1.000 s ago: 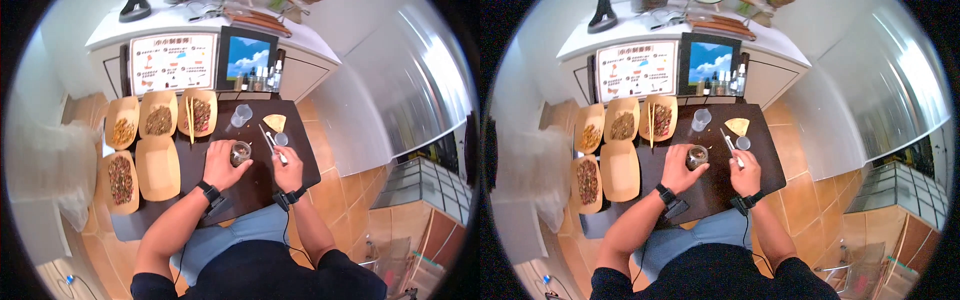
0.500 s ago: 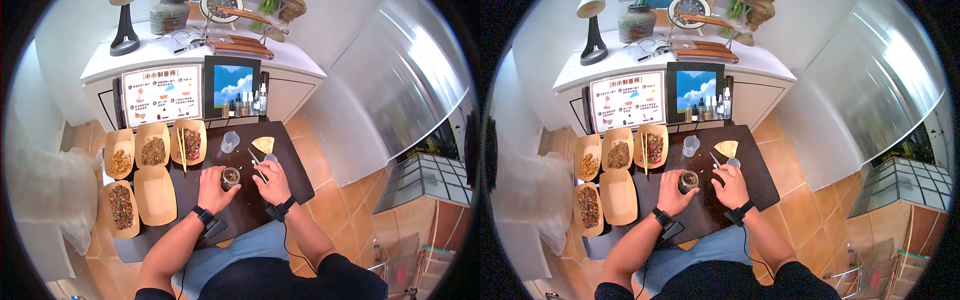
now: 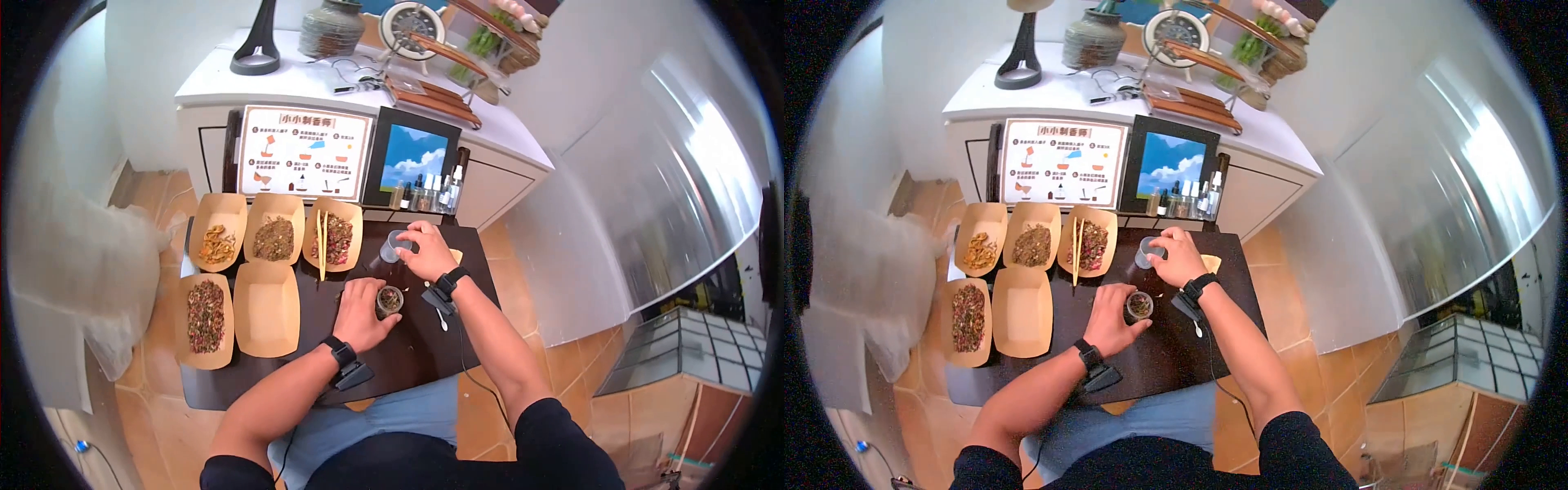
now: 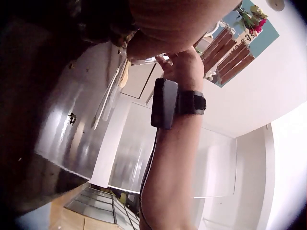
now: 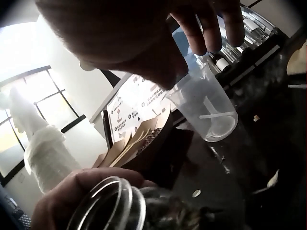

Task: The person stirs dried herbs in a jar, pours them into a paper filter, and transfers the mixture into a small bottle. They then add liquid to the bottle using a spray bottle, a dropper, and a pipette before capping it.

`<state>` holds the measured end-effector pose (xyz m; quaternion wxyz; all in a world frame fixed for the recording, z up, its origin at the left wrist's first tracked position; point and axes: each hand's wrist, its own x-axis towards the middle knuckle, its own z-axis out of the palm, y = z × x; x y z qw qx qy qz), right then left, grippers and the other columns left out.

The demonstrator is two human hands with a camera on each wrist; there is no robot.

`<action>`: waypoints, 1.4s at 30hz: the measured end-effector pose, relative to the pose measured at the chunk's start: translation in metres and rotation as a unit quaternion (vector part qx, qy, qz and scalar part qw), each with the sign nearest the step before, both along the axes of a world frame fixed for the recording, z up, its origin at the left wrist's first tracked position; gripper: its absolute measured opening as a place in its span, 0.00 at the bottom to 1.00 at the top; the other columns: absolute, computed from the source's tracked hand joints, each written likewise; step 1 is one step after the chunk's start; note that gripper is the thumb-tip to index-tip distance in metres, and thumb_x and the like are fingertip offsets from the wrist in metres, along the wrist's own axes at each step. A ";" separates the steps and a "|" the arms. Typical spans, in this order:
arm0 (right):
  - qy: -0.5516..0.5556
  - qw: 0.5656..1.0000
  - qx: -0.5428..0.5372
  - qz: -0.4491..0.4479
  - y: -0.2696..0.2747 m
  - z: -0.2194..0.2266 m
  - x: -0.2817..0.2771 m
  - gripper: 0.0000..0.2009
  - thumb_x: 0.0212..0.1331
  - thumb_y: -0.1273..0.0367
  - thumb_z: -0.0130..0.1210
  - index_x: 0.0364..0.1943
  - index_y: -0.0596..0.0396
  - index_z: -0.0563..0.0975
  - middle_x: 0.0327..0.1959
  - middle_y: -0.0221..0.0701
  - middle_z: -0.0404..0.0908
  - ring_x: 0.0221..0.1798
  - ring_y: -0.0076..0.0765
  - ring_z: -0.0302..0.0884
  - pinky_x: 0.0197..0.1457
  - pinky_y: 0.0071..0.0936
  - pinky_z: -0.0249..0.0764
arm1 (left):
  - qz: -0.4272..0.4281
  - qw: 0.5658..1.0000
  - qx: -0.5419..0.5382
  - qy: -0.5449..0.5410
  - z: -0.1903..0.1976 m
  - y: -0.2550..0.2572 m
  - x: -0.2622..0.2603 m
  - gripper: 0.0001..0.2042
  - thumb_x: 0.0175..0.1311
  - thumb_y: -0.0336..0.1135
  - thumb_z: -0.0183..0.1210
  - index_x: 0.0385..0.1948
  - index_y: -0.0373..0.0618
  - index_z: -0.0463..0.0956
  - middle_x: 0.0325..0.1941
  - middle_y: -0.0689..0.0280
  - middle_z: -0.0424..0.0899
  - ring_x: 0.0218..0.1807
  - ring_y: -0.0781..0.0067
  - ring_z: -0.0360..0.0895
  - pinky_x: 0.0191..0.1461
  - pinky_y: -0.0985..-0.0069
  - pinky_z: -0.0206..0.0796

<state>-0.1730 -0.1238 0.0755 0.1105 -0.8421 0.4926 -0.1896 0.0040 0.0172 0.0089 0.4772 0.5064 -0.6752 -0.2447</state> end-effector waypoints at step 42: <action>-0.062 0.962 -0.186 0.190 0.107 0.081 0.123 0.27 0.43 0.77 0.68 0.54 0.59 0.78 0.51 0.43 0.79 0.55 0.54 0.75 0.61 0.45 0.72 | 0.163 0.975 -0.097 0.120 -0.011 -0.008 0.009 0.34 0.61 0.33 0.65 0.68 0.33 0.62 0.68 0.44 0.68 0.70 0.39 0.64 0.75 0.52 0.57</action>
